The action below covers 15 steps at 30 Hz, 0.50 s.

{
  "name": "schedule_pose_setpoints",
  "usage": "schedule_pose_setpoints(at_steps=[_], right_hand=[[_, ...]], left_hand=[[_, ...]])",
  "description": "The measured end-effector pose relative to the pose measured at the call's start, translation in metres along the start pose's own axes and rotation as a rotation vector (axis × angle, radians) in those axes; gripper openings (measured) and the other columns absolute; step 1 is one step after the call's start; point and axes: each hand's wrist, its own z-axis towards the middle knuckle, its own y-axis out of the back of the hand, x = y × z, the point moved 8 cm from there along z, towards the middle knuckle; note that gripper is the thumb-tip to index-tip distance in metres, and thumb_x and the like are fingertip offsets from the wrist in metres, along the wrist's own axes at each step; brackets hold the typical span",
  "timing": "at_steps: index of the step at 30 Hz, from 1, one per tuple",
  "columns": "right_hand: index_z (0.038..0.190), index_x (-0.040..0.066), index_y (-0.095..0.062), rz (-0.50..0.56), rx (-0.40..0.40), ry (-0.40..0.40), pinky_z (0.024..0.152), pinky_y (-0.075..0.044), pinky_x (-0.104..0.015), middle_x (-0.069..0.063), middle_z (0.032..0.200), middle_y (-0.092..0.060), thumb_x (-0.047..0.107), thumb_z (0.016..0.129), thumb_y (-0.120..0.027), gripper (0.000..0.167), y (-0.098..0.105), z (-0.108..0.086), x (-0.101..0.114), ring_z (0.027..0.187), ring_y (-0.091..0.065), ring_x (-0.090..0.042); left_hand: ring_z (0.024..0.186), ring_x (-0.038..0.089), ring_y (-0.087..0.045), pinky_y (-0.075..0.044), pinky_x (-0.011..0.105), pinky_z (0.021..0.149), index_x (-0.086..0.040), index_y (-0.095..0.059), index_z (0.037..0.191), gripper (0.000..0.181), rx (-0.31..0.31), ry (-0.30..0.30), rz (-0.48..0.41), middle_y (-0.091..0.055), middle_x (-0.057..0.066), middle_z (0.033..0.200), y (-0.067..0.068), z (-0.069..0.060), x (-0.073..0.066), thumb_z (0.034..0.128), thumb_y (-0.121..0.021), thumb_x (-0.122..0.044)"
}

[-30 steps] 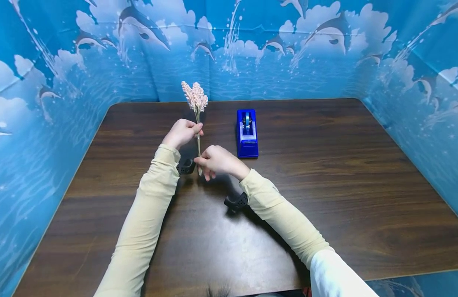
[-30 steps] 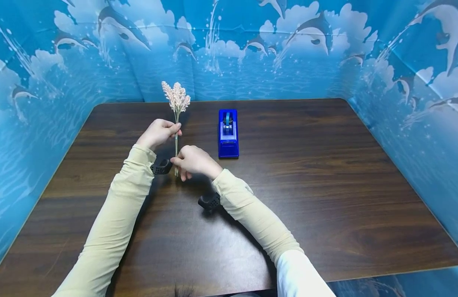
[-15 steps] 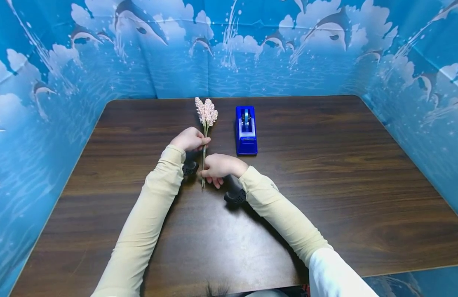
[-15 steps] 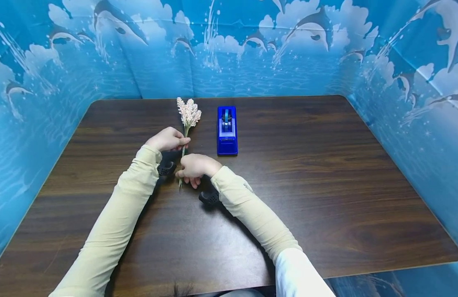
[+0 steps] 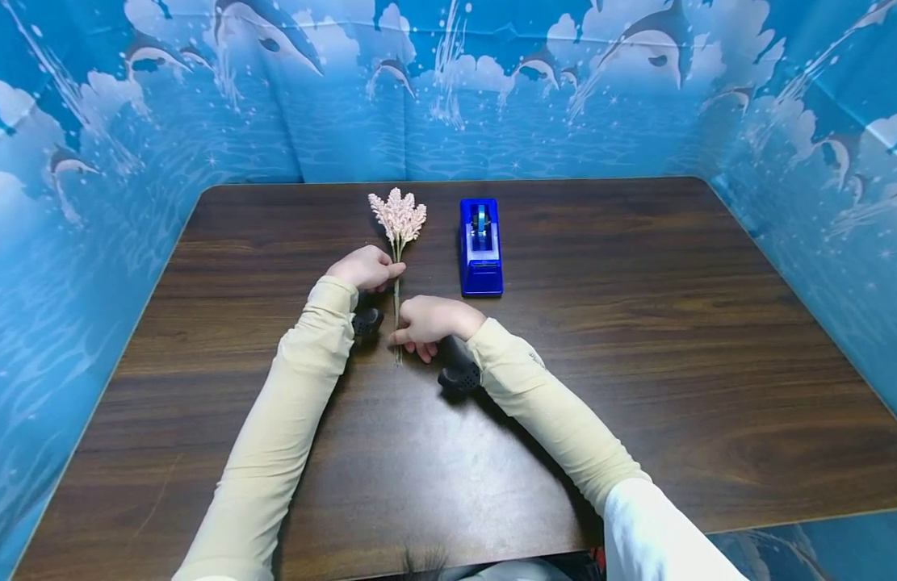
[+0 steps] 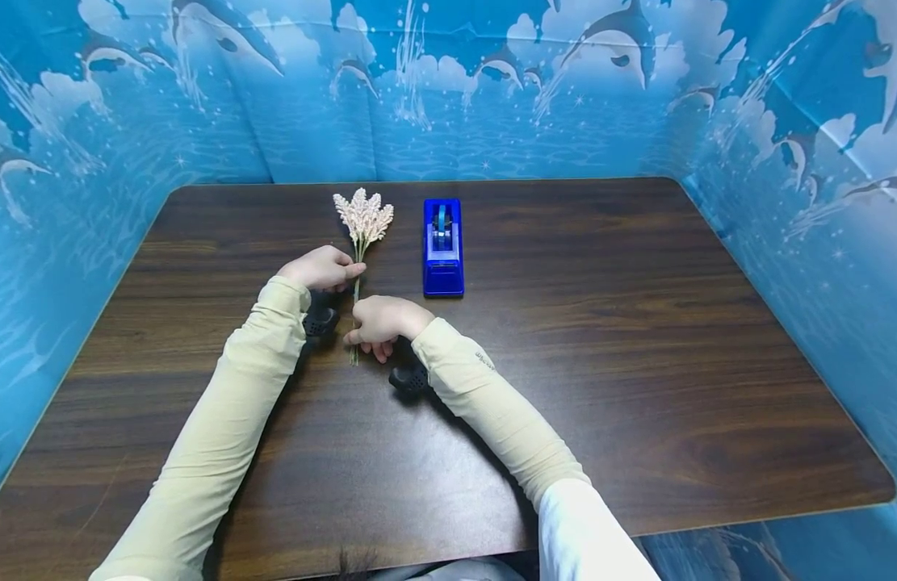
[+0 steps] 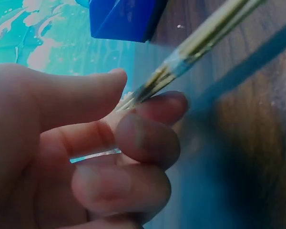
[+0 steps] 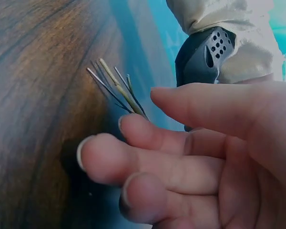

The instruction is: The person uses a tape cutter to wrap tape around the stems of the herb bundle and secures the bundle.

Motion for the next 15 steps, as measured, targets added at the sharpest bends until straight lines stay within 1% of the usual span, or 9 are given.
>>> schedule_pose_setpoints(at_steps=[2, 4, 5, 7, 9, 11, 12, 14, 15], right_hand=[[0.068, 0.007, -0.061, -0.013, -0.002, 0.007, 0.054, -0.049, -0.021, 0.003, 0.050, -0.060, 0.030, 0.099, -0.054, 0.040, 0.003, -0.001, 0.001, 0.044, -0.058, -0.007], [0.071, 0.006, -0.063, -0.028, -0.011, 0.016, 0.058, -0.049, -0.020, 0.003, 0.052, -0.061, 0.030, 0.100, -0.053, 0.039, 0.009, -0.004, 0.000, 0.046, -0.060, -0.009], [0.073, 0.005, -0.064, -0.031, -0.020, 0.027, 0.060, -0.050, -0.020, 0.003, 0.052, -0.062, 0.030, 0.100, -0.053, 0.038, 0.013, -0.007, 0.001, 0.048, -0.062, -0.011], [0.078, 0.003, -0.065, -0.018, -0.055, 0.056, 0.064, -0.050, -0.020, 0.001, 0.055, -0.063, 0.028, 0.100, -0.052, 0.036, 0.022, -0.015, -0.001, 0.052, -0.065, -0.015], [0.082, 0.001, -0.065, 0.000, -0.126, 0.096, 0.066, -0.051, -0.022, -0.001, 0.058, -0.065, 0.026, 0.101, -0.051, 0.035, 0.035, -0.026, -0.003, 0.056, -0.067, -0.019], [0.086, 0.001, -0.064, 0.028, -0.245, 0.147, 0.064, -0.051, -0.024, -0.003, 0.061, -0.066, 0.022, 0.100, -0.052, 0.028, 0.053, -0.037, -0.007, 0.058, -0.067, -0.021], [0.089, 0.002, -0.063, 0.040, -0.324, 0.167, 0.064, -0.051, -0.025, -0.004, 0.063, -0.066, 0.020, 0.099, -0.053, 0.024, 0.063, -0.042, -0.011, 0.059, -0.066, -0.021], [0.094, 0.002, -0.062, 0.045, -0.511, 0.200, 0.065, -0.051, -0.027, -0.006, 0.069, -0.068, 0.016, 0.098, -0.056, 0.016, 0.086, -0.054, -0.021, 0.064, -0.067, -0.021], [0.097, 0.003, -0.062, 0.045, -0.614, 0.206, 0.067, -0.051, -0.028, -0.008, 0.073, -0.069, 0.015, 0.097, -0.057, 0.013, 0.098, -0.061, -0.029, 0.067, -0.066, -0.021]], left_hand=[[0.056, 0.012, -0.046, -0.037, 0.026, 0.061, -0.006, -0.060, 0.072, 0.045, -0.013, 0.001, 0.006, -0.047, -0.005, 0.052, 0.005, -0.002, 0.000, 0.1015, -0.044, -0.036], [0.056, 0.012, -0.046, -0.038, 0.026, 0.062, -0.004, -0.065, 0.081, 0.043, -0.031, -0.006, 0.003, -0.049, -0.005, 0.055, 0.011, -0.007, -0.002, 0.1017, -0.044, -0.035], [0.056, 0.012, -0.045, -0.037, 0.027, 0.062, -0.003, -0.067, 0.085, 0.042, -0.051, -0.013, 0.003, -0.049, -0.005, 0.056, 0.015, -0.011, -0.005, 0.1018, -0.044, -0.034], [0.058, 0.013, -0.044, -0.036, 0.028, 0.061, -0.002, -0.068, 0.090, 0.040, -0.107, -0.036, 0.005, -0.050, -0.003, 0.060, 0.024, -0.022, -0.013, 0.1014, -0.044, -0.031], [0.062, 0.017, -0.045, -0.035, 0.029, 0.061, -0.002, -0.069, 0.091, 0.037, -0.190, -0.073, 0.003, -0.052, 0.002, 0.065, 0.035, -0.034, -0.024, 0.1002, -0.045, -0.028], [0.069, 0.022, -0.050, -0.038, 0.033, 0.064, -0.004, -0.068, 0.095, 0.031, -0.302, -0.116, -0.004, -0.058, 0.007, 0.075, 0.046, -0.046, -0.034, 0.0987, -0.046, -0.025], [0.073, 0.025, -0.052, -0.040, 0.035, 0.067, -0.005, -0.067, 0.100, 0.029, -0.358, -0.133, -0.015, -0.060, 0.010, 0.079, 0.051, -0.052, -0.038, 0.0982, -0.046, -0.025], [0.079, 0.029, -0.056, -0.043, 0.041, 0.073, -0.009, -0.063, 0.118, 0.030, -0.454, -0.155, -0.037, -0.063, 0.014, 0.088, 0.059, -0.059, -0.043, 0.0982, -0.048, -0.026], [0.083, 0.031, -0.058, -0.043, 0.044, 0.076, -0.011, -0.057, 0.128, 0.034, -0.488, -0.156, -0.044, -0.063, 0.016, 0.093, 0.062, -0.060, -0.044, 0.0987, -0.048, -0.027]])
